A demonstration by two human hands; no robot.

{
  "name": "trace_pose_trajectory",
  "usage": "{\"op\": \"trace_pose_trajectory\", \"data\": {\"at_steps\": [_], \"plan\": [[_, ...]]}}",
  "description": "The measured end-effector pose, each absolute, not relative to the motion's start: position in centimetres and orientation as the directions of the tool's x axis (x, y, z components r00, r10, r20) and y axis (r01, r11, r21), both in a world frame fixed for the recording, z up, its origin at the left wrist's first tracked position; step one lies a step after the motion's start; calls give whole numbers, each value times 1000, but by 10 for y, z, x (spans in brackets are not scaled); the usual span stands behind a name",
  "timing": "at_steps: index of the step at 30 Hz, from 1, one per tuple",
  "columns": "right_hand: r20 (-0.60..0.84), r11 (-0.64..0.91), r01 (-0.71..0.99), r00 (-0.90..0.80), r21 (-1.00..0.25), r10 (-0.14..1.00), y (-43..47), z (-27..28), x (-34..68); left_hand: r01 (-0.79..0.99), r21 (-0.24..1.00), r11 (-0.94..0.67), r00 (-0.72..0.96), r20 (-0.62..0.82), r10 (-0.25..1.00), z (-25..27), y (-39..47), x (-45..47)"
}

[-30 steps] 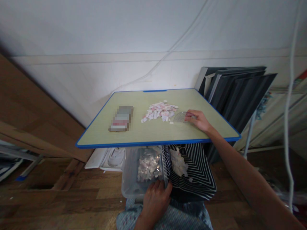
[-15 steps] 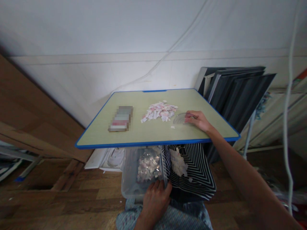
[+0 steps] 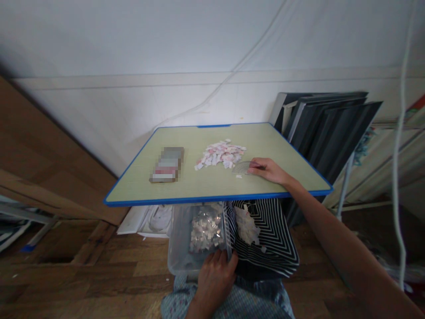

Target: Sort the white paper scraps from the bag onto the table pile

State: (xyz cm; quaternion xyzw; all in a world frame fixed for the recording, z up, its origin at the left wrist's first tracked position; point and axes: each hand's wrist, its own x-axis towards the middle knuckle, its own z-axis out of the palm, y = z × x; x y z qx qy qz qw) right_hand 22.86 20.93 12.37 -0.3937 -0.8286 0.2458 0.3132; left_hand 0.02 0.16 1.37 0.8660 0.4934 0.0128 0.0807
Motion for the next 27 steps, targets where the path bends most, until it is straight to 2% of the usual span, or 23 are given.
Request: {"op": "trace_pose_trajectory", "data": {"at_steps": [5, 10, 16, 21, 27], "plan": [[407, 619, 502, -474, -604, 781, 210, 124, 226, 851, 160, -500, 516, -72, 854, 14, 2, 0], [377, 640, 473, -538, -606, 754, 213, 123, 224, 853, 151, -499, 514, -83, 854, 14, 2, 0], [459, 601, 547, -390, -582, 799, 218, 121, 227, 848, 125, -514, 524, -58, 850, 14, 3, -1], [448, 580, 514, -368, -632, 815, 218, 119, 232, 849, 119, -514, 522, -43, 852, 13, 2, 0], [465, 596, 490, -372, -637, 803, 217, 119, 233, 848, 122, -516, 525, -50, 850, 15, 2, 0]]}}
